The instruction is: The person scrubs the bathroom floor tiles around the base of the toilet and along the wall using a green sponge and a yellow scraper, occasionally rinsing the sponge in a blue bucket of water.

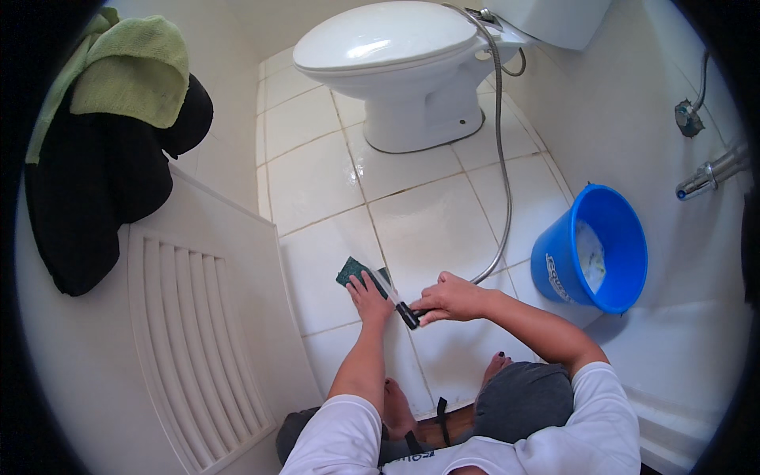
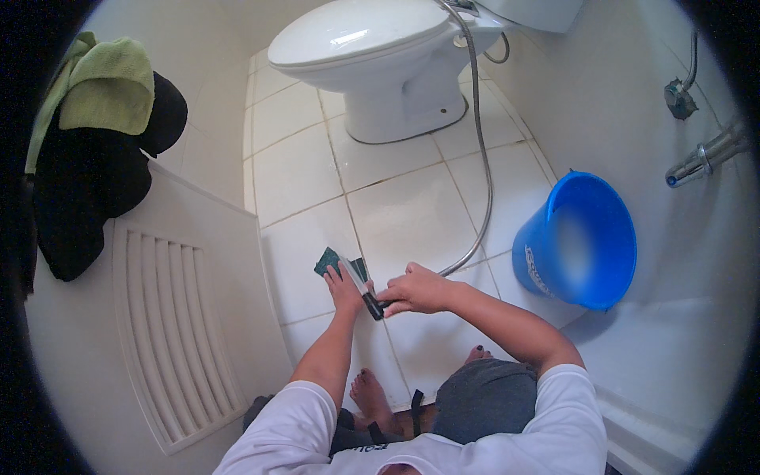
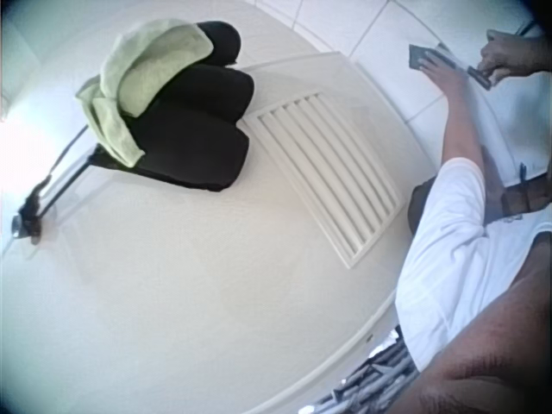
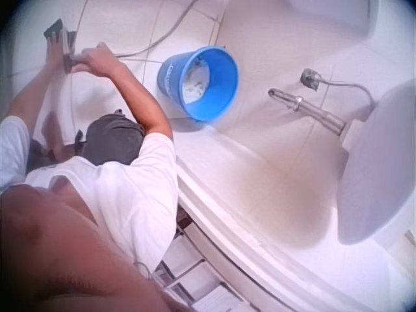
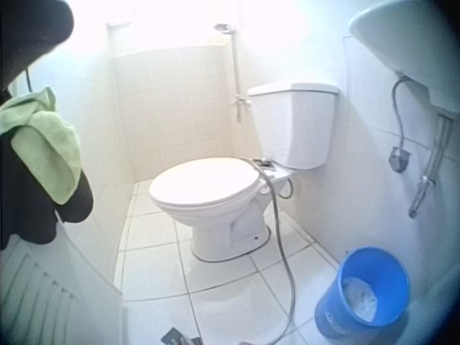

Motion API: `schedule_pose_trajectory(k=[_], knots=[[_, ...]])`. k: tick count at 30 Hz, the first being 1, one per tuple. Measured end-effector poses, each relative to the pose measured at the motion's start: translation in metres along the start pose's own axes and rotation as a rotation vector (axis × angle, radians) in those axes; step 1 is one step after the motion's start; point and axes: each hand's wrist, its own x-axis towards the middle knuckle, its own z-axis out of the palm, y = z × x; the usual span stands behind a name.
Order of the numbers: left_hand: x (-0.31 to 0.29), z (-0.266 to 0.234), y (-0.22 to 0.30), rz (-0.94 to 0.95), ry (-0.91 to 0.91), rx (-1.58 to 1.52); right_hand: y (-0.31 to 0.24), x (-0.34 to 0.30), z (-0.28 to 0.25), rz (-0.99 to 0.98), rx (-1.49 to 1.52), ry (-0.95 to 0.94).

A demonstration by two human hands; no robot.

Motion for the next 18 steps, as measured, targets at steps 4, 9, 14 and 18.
schedule_pose_trajectory(k=[4,9,14,18], knots=[[0.002,-0.001,0.0,-0.018,-0.013,0.015,0.004,0.003,-0.009,0.125,-0.072,0.128],[-0.004,-0.007,0.007,-0.016,-0.031,-0.044,-0.017,0.009,0.004,-0.1,-0.07,-0.054],[0.004,0.002,-0.001,0.013,-0.007,0.0,-0.01,0.016,0.003,-0.045,-0.024,0.084],[0.005,0.001,-0.002,-0.006,-0.031,-0.025,0.002,0.013,-0.011,0.188,-0.035,0.298]])
